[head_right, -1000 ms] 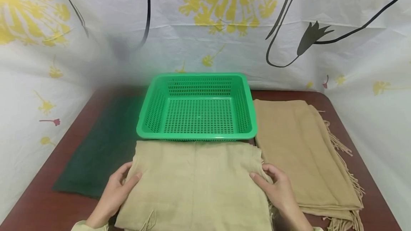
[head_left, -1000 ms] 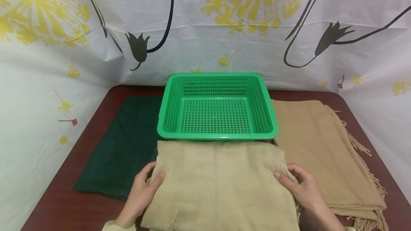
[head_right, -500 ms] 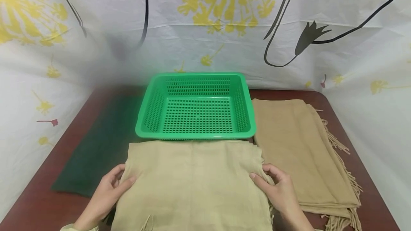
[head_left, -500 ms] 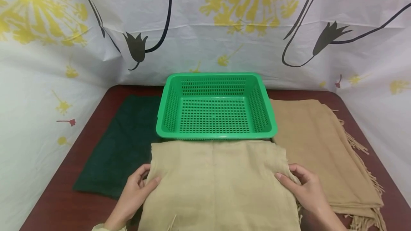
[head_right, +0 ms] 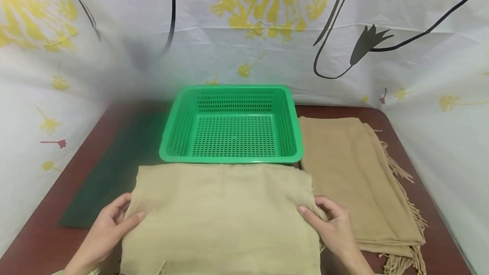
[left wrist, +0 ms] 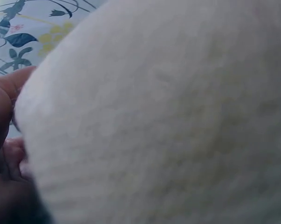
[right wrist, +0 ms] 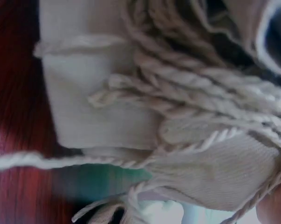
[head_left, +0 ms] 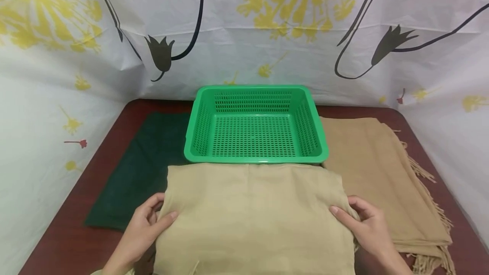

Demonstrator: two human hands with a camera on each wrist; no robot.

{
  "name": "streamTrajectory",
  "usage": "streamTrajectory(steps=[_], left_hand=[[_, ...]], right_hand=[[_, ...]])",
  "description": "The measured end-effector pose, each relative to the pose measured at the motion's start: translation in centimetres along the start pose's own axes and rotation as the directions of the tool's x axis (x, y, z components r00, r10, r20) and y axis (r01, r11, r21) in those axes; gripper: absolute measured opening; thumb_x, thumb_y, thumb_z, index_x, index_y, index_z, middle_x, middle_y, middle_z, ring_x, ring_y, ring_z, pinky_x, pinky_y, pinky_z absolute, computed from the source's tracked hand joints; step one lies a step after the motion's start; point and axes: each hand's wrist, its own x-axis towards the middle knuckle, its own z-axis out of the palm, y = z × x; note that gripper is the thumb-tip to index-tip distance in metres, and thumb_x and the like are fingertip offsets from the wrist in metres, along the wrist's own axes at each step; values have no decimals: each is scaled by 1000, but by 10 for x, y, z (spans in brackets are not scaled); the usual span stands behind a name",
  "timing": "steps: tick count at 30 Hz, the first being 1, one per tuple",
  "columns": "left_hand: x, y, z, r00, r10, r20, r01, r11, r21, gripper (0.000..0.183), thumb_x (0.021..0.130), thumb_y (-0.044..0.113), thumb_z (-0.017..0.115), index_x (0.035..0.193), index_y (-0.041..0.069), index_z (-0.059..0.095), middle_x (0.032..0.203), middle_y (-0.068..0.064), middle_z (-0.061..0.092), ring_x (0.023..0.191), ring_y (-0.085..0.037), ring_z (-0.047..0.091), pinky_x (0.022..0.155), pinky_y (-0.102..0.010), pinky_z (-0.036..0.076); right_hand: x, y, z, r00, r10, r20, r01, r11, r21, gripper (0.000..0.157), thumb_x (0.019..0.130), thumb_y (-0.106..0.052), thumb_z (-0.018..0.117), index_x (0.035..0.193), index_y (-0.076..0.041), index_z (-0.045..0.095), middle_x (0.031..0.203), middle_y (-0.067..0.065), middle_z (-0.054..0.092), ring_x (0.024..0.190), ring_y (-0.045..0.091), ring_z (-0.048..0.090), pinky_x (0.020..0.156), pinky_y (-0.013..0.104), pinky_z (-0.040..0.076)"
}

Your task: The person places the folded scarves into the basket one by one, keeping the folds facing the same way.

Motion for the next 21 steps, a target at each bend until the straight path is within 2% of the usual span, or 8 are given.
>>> streamTrajectory(steps=[5, 7, 12, 14, 19, 21], left_hand=[[-2, 3, -4, 999, 47, 19, -47, 999, -9, 27, 86, 2, 55, 110, -5, 44, 97, -10, 55, 70, -22, 62, 56, -39, 51], [-3, 4, -4, 999, 49, 13, -49, 999, -9, 26, 86, 1, 55, 109, -4, 45, 96, -9, 55, 69, -22, 62, 55, -39, 51], [-7, 6, -6, 998, 67, 14, -66, 997, -42, 24, 86, -2, 54, 109, -2, 46, 96, -9, 55, 73, -21, 62, 57, -39, 51], [-9, 6, -7, 996, 90, 23, -88, 994, -69, 24, 86, -4, 52, 109, -1, 47, 98, -9, 55, 76, -20, 62, 58, -38, 51], [-11, 7, -8, 987, 157, 34, -152, 981, -117, 27, 86, -9, 49, 111, 0, 46, 100, -8, 55, 82, -19, 61, 61, -36, 51], [-10, 8, -8, 988, 151, 19, -147, 981, -131, 27, 86, -9, 49, 112, -1, 46, 100, -9, 55, 83, -18, 60, 61, -36, 51]], right_hand=[[-2, 19, -7, 998, 63, -12, -62, 997, 40, 18, 82, 3, 59, 99, 8, 58, 92, 10, 61, 59, 29, 61, 44, 40, 48], [-3, 25, -9, 998, 62, -12, -61, 996, 70, 18, 82, 5, 58, 100, 9, 57, 92, 12, 60, 56, 30, 61, 42, 41, 47], [-6, 46, -19, 999, -45, 7, 42, 982, 185, 24, 79, 19, 51, 102, 15, 54, 91, 20, 58, 54, 31, 59, 40, 40, 46], [-8, 49, -23, 998, -69, 5, 67, 980, 189, 26, 78, 21, 51, 103, 16, 53, 91, 23, 57, 56, 32, 59, 42, 40, 46], [-9, 45, -28, 996, -91, -12, 91, 978, 189, 28, 77, 23, 51, 104, 17, 53, 92, 25, 57, 58, 32, 60, 44, 38, 47], [-7, 38, -27, 993, -119, -11, 119, 970, 212, 28, 76, 23, 51, 104, 17, 53, 92, 25, 58, 59, 31, 60, 44, 37, 48]])
